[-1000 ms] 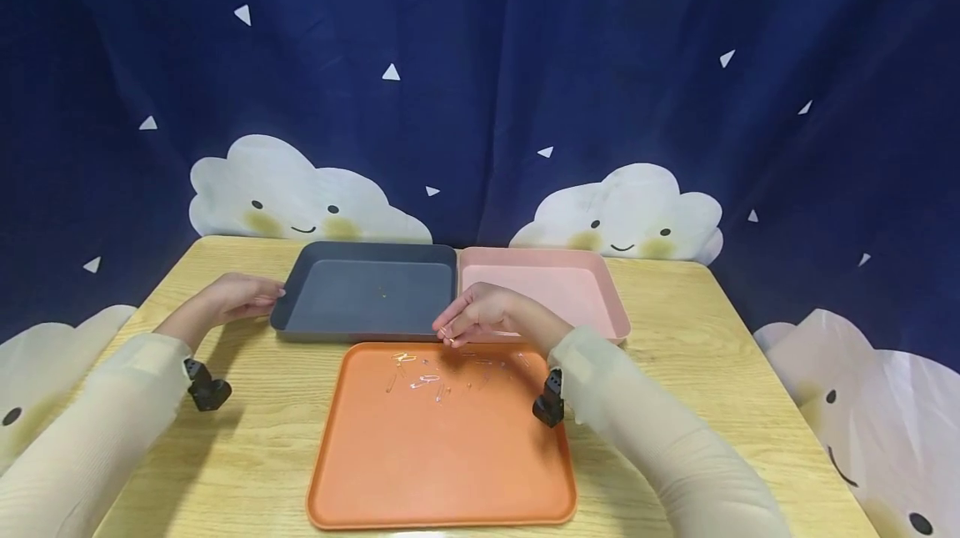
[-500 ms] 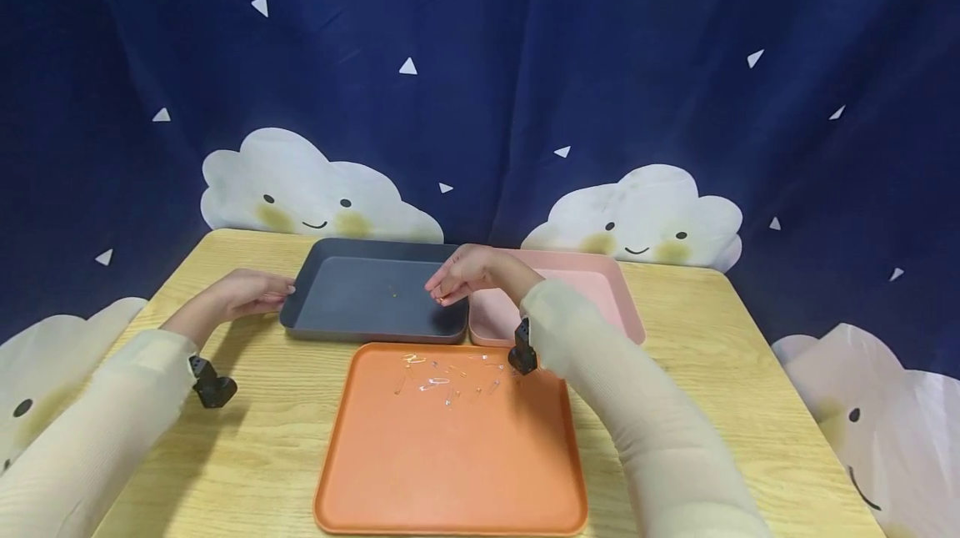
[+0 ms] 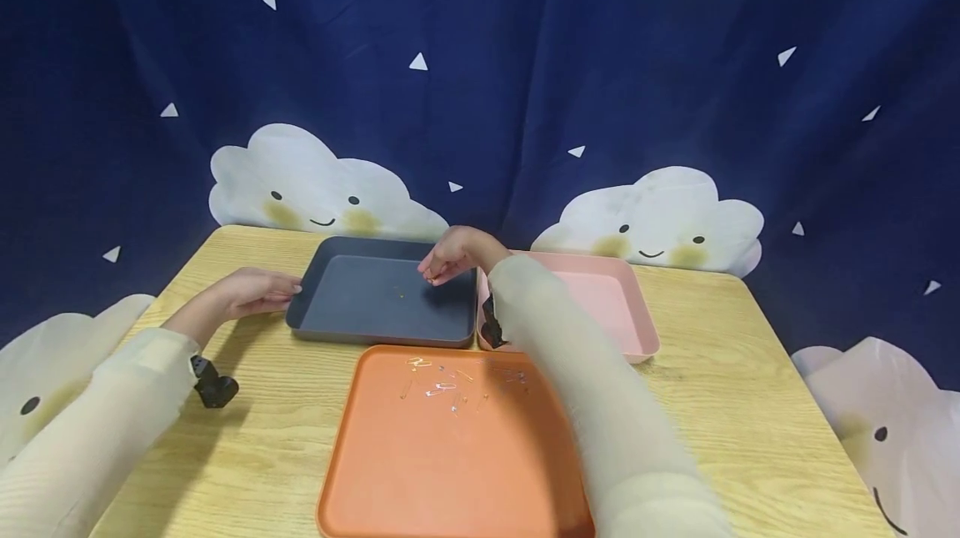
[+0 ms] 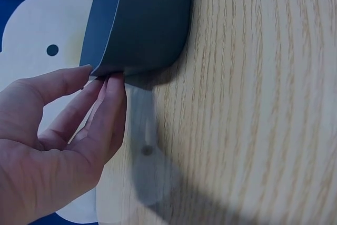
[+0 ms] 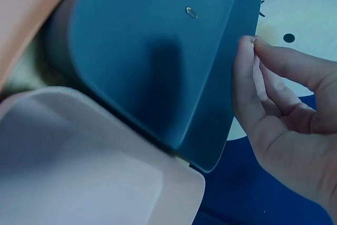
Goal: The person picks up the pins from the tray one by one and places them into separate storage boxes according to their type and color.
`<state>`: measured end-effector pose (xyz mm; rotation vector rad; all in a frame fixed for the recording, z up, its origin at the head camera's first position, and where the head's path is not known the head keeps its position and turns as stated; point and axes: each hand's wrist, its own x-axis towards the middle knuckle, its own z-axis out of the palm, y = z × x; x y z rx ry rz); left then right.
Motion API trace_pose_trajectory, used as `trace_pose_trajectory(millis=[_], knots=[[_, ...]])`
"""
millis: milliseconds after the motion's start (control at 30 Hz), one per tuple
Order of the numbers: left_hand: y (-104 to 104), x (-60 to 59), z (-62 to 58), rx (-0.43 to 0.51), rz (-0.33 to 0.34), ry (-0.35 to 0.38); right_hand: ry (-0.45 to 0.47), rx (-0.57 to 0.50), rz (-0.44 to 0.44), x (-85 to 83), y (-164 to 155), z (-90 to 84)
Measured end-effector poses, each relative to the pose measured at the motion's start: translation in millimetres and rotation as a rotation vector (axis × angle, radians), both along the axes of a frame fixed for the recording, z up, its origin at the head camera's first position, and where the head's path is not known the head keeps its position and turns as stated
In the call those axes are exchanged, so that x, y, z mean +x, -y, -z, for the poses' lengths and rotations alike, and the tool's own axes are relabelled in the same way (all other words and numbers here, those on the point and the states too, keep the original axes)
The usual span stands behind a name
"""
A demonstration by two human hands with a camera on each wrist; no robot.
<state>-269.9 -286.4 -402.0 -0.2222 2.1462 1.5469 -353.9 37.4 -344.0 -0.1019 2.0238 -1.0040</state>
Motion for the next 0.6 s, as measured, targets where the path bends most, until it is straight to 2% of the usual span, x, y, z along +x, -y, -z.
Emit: trace_pose_trajectory(millis=[167,333,433,600], knots=[[-3.4,-0.6,1.6,0.008,0.004,-0.001,0.014,0.022,0.003,-9.6,10.1,7.1],[-5.8,-1.1,-0.7,-0.011,-0.004,0.009,-0.007,0.11,-0.017,-13.9,17.5,11.1],[-6.7,-0.9,-2.7,-0.022,-0.016,0.015,0.005,0.14,-0.023,-25.8,21.2,22.1],[-6.0,-1.3,-4.1,-0.017,-0.039,0.025,0.069,0.106,-0.059,-80.9,22.8,85.9]])
